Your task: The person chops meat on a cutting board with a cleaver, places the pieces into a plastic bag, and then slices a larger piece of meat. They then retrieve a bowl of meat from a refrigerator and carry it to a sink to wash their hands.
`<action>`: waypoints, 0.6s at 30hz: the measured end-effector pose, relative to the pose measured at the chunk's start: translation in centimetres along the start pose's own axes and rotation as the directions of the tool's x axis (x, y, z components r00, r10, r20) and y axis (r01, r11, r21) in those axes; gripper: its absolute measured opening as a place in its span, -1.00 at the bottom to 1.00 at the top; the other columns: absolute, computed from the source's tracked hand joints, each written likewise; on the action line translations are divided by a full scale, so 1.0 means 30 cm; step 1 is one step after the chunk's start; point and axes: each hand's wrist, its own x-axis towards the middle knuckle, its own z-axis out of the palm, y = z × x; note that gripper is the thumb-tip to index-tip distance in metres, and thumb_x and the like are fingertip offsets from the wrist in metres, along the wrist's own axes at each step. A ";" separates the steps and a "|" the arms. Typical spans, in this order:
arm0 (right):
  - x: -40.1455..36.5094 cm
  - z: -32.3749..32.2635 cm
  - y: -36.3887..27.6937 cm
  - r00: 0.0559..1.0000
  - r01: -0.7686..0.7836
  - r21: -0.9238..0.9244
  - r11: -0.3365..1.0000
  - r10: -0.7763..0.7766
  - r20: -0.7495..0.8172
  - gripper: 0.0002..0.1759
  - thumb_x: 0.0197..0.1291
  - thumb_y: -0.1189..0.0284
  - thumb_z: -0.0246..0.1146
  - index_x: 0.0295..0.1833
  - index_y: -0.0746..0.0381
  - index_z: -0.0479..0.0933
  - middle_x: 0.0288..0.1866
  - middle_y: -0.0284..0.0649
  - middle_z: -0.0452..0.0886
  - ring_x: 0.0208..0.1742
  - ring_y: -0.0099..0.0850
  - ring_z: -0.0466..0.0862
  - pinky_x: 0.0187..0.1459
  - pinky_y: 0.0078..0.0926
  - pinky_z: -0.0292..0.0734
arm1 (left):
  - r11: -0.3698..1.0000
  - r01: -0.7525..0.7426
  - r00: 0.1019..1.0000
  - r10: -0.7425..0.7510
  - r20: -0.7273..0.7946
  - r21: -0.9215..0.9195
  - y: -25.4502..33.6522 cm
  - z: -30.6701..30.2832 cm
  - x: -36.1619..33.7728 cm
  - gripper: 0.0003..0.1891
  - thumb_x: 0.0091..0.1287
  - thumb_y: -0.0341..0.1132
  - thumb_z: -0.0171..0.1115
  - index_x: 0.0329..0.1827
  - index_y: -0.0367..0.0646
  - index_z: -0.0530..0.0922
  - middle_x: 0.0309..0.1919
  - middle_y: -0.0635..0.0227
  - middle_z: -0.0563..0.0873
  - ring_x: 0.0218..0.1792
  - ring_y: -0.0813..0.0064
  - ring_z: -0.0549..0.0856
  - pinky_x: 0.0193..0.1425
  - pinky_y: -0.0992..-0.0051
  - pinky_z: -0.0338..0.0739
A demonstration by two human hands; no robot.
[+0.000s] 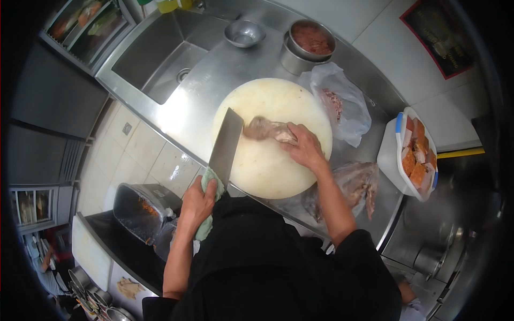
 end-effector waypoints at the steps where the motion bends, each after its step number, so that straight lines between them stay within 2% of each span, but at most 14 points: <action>1: -0.001 0.009 0.000 1.000 0.001 0.005 1.000 -0.001 0.008 -0.41 -0.01 0.43 0.33 0.22 0.28 0.45 0.05 -0.02 0.57 0.12 -0.13 0.55 0.17 -0.21 0.34 | 1.000 0.009 1.000 -0.009 -0.002 0.003 0.005 -0.003 -0.002 -0.58 0.40 -0.10 0.06 -0.09 -0.39 0.50 -0.25 -0.32 0.62 -0.09 -0.29 0.59 -0.02 0.08 0.46; 3: -0.001 0.026 -0.002 0.987 0.158 -0.251 0.955 -0.151 0.049 -0.39 -0.06 0.48 0.34 0.21 0.20 0.46 0.04 -0.04 0.53 0.16 -0.12 0.49 0.19 -0.20 0.29 | 1.000 -0.005 1.000 0.005 0.009 -0.023 0.021 -0.009 -0.004 -0.60 0.40 -0.11 0.06 -0.09 -0.39 0.50 -0.27 -0.32 0.63 -0.11 -0.29 0.60 -0.02 0.07 0.46; 4: -0.006 0.043 -0.011 0.987 0.161 -0.245 0.956 -0.153 0.051 -0.39 -0.06 0.48 0.34 0.21 0.20 0.46 0.04 -0.04 0.53 0.16 -0.12 0.49 0.19 -0.20 0.29 | 1.000 -0.001 1.000 0.001 0.006 -0.018 0.020 -0.008 -0.004 -0.60 0.40 -0.11 0.06 -0.09 -0.39 0.50 -0.27 -0.32 0.63 -0.11 -0.29 0.60 -0.02 0.07 0.46; 5: -0.020 0.071 -0.029 0.966 0.220 -0.273 0.936 -0.248 -0.070 -0.44 -0.06 0.46 0.33 0.16 0.20 0.48 0.04 -0.05 0.51 0.15 -0.12 0.46 0.21 -0.15 0.25 | 1.000 -0.011 1.000 0.011 0.005 -0.022 0.018 -0.007 -0.002 -0.61 0.40 -0.13 0.07 -0.10 -0.39 0.50 -0.30 -0.32 0.62 -0.13 -0.30 0.59 -0.05 0.06 0.46; 7: -0.046 0.124 -0.062 0.858 0.315 -0.345 0.884 -0.421 -0.295 -0.53 -0.07 0.41 0.31 0.06 0.22 0.51 0.04 -0.09 0.46 0.14 -0.11 0.40 0.24 -0.05 0.17 | 1.000 -0.013 1.000 0.013 0.003 -0.019 0.024 -0.004 -0.009 -0.63 0.40 -0.15 0.07 -0.10 -0.38 0.50 -0.32 -0.32 0.62 -0.15 -0.31 0.59 -0.07 0.05 0.47; 9: -0.041 0.166 -0.064 0.849 0.321 -0.282 0.904 -0.407 -0.337 -0.57 -0.03 0.37 0.30 0.02 0.21 0.53 0.05 -0.10 0.44 0.14 -0.10 0.37 0.23 -0.03 0.16 | 0.993 -0.112 0.992 0.114 -0.052 0.034 0.053 -0.008 -0.020 -0.68 0.40 -0.19 0.09 -0.14 -0.37 0.48 -0.42 -0.32 0.60 -0.24 -0.35 0.58 -0.17 0.01 0.47; 10: -0.038 0.190 -0.061 0.839 0.327 -0.227 0.917 -0.392 -0.377 -0.62 0.00 0.34 0.29 -0.02 0.20 0.54 0.05 -0.11 0.43 0.15 -0.10 0.35 0.22 -0.01 0.16 | 0.993 -0.111 0.992 0.113 -0.050 0.046 0.073 -0.013 -0.024 -0.68 0.40 -0.19 0.09 -0.14 -0.37 0.48 -0.42 -0.32 0.60 -0.24 -0.35 0.58 -0.17 0.01 0.47; 12: -0.033 0.249 -0.054 0.843 0.283 -0.208 0.936 -0.346 -0.411 -0.64 0.01 0.31 0.30 -0.04 0.17 0.56 0.07 -0.14 0.44 0.16 -0.11 0.35 0.22 -0.04 0.15 | 0.982 -0.123 0.991 0.130 -0.041 0.142 0.120 -0.024 -0.038 -0.72 0.40 -0.22 0.09 -0.16 -0.35 0.46 -0.54 -0.29 0.57 -0.36 -0.35 0.58 -0.27 -0.03 0.45; 13: -0.031 0.270 -0.051 0.844 0.244 -0.196 0.950 -0.307 -0.440 -0.66 0.02 0.29 0.30 -0.06 0.14 0.58 0.08 -0.18 0.45 0.17 -0.13 0.35 0.22 -0.06 0.14 | 0.980 -0.121 0.991 0.128 -0.039 0.155 0.149 -0.027 -0.046 -0.72 0.40 -0.22 0.09 -0.16 -0.35 0.46 -0.54 -0.29 0.57 -0.36 -0.35 0.58 -0.27 -0.03 0.45; 16: -0.031 0.304 -0.050 0.815 0.234 -0.219 0.947 -0.314 -0.487 -0.69 0.06 0.27 0.28 -0.08 0.13 0.58 0.07 -0.18 0.43 0.18 -0.12 0.34 0.18 -0.03 0.19 | 0.936 -0.222 0.971 0.236 -0.022 0.272 0.213 -0.013 -0.050 -0.75 0.40 -0.25 0.09 -0.15 -0.31 0.41 -0.66 -0.22 0.55 -0.54 -0.27 0.58 -0.41 -0.06 0.45; 18: -0.034 0.314 -0.046 0.811 0.232 -0.202 0.951 -0.304 -0.500 -0.69 0.05 0.26 0.29 -0.08 0.13 0.58 0.09 -0.19 0.43 0.19 -0.13 0.34 0.18 -0.04 0.19 | 0.927 -0.205 0.976 0.218 -0.003 0.315 0.257 0.006 -0.043 -0.74 0.41 -0.23 0.09 -0.17 -0.32 0.40 -0.63 -0.24 0.56 -0.49 -0.30 0.58 -0.38 -0.07 0.44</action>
